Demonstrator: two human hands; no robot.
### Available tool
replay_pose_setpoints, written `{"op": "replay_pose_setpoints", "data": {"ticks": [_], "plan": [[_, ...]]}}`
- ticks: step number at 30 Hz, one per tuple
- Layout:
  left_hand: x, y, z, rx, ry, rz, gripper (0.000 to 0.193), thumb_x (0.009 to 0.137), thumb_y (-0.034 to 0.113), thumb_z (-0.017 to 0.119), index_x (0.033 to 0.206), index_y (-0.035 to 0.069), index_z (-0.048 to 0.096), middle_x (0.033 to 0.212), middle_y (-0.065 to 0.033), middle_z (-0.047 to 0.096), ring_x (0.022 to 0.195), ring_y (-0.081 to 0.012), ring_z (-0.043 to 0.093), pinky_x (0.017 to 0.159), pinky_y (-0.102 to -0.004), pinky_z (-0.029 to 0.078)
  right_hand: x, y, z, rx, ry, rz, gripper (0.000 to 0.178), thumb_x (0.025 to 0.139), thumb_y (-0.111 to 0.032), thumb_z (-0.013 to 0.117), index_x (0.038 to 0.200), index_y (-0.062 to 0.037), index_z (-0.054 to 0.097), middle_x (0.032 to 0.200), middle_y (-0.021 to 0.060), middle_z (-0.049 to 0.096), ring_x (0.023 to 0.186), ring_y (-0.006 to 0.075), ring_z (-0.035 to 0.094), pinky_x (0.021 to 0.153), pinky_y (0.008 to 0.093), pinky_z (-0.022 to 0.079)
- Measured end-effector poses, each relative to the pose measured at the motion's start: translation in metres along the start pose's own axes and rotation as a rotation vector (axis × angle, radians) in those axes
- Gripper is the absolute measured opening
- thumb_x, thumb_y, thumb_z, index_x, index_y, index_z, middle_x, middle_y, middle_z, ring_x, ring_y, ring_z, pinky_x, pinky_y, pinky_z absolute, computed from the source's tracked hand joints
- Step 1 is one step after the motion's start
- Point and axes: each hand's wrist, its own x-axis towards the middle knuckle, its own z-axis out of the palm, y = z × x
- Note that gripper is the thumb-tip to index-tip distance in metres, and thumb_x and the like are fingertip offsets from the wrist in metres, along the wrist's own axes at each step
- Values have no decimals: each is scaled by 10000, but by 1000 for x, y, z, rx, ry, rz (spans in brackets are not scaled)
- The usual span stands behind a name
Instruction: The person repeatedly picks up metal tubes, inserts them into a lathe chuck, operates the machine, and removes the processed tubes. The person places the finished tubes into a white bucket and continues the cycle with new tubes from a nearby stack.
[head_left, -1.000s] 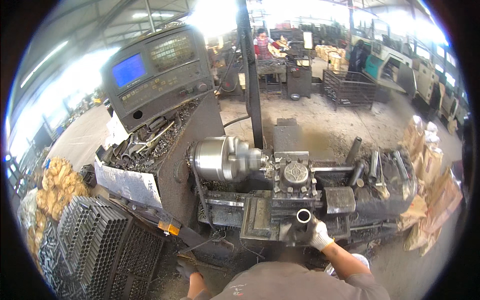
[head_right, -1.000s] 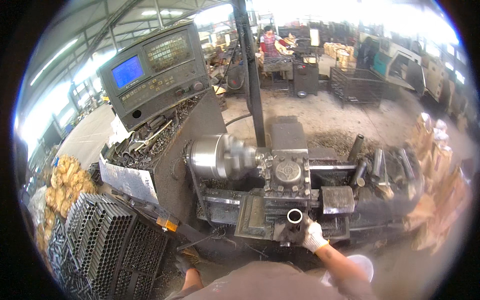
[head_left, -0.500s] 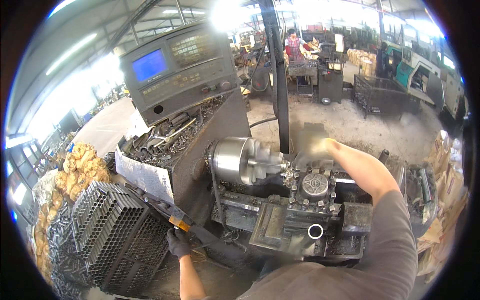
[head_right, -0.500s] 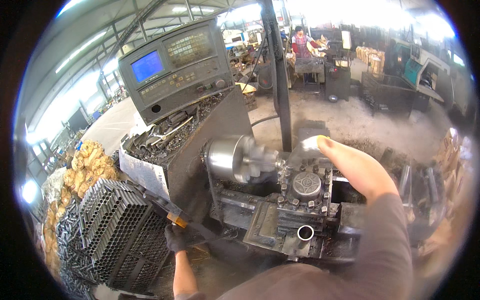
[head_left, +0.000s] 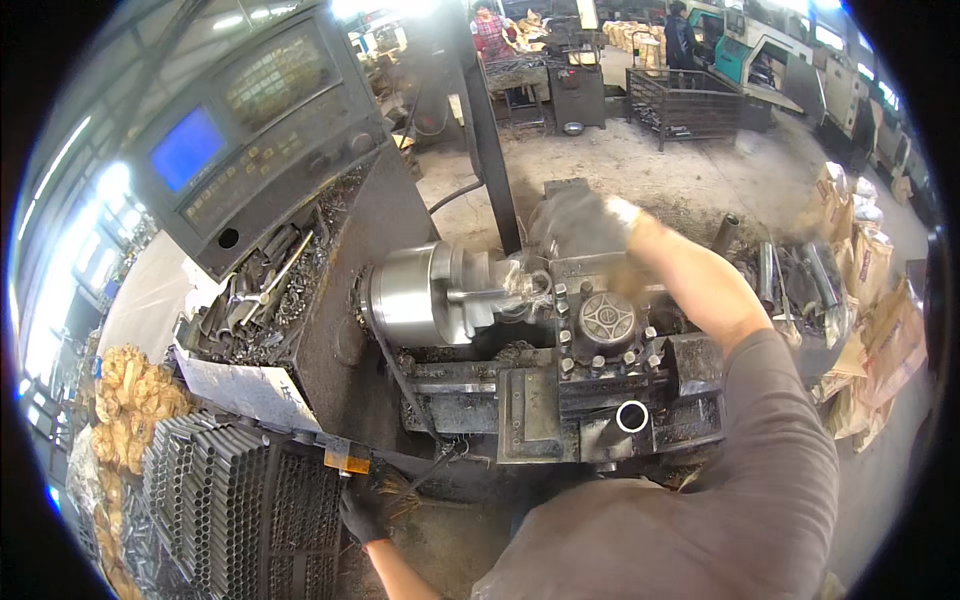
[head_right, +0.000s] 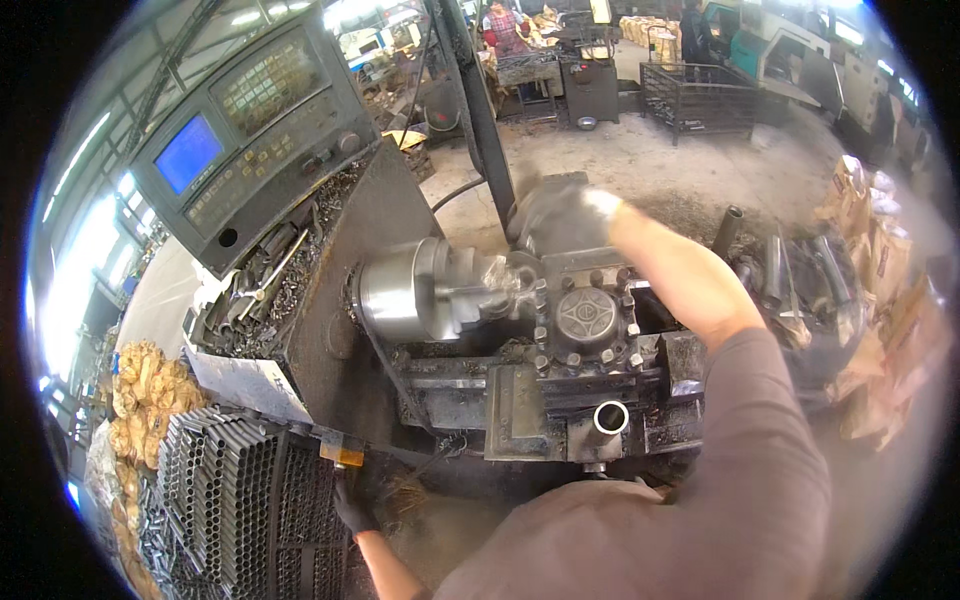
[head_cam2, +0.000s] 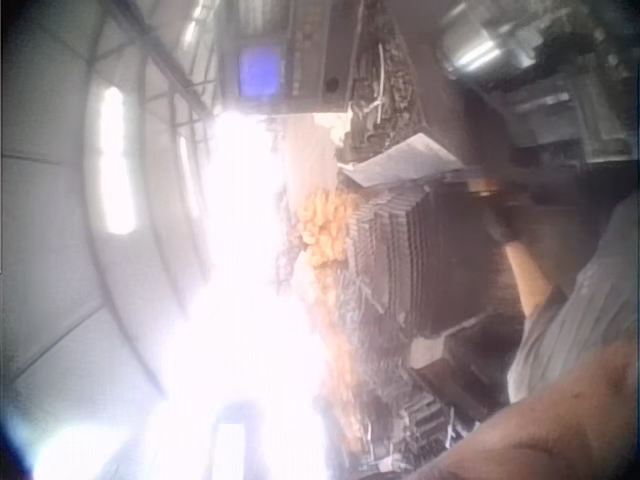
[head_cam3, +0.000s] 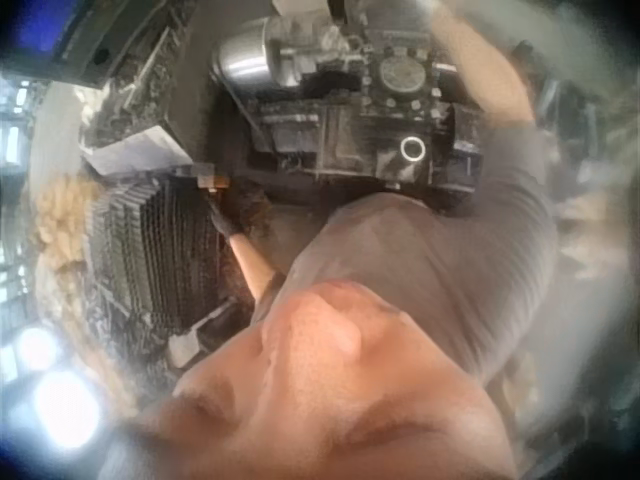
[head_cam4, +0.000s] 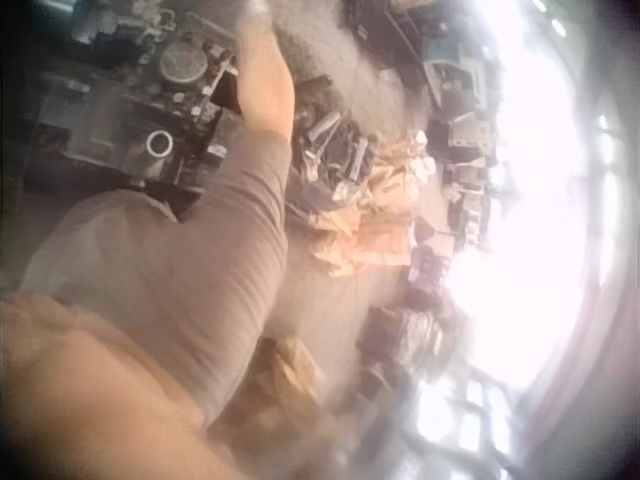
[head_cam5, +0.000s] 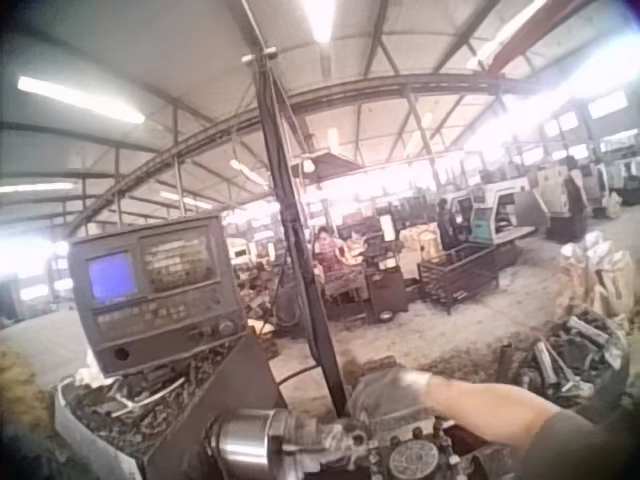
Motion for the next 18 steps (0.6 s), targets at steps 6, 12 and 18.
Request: {"op": "replay_pose_setpoints", "data": {"ticks": [6,12,18], "plan": [[-112,64,10,-1083,-163,-1385,313,986,216,679,1269,83,662,957,-161,684,873,-276,693,679,-422,562,-77,47,23,-71,-460,1321,286,968,-283,640,1151,-145,810,1177,147,773,1070,323,736,920,419,585],[-116,125,-20,-941,-617,-488,321,994,243,673,1269,78,679,919,-115,710,825,-305,684,706,-424,550,2,8,59,419,-448,604,441,914,-364,742,1247,-78,789,1167,149,795,1073,301,758,928,405,598],[42,305,-80,-656,-402,318,408,925,304,769,1273,102,707,1028,-129,733,1062,-377,699,966,-512,543,80,-44,86,556,-641,496,492,797,-526,863,877,-42,813,811,127,792,707,244,735,652,430,580]]}}
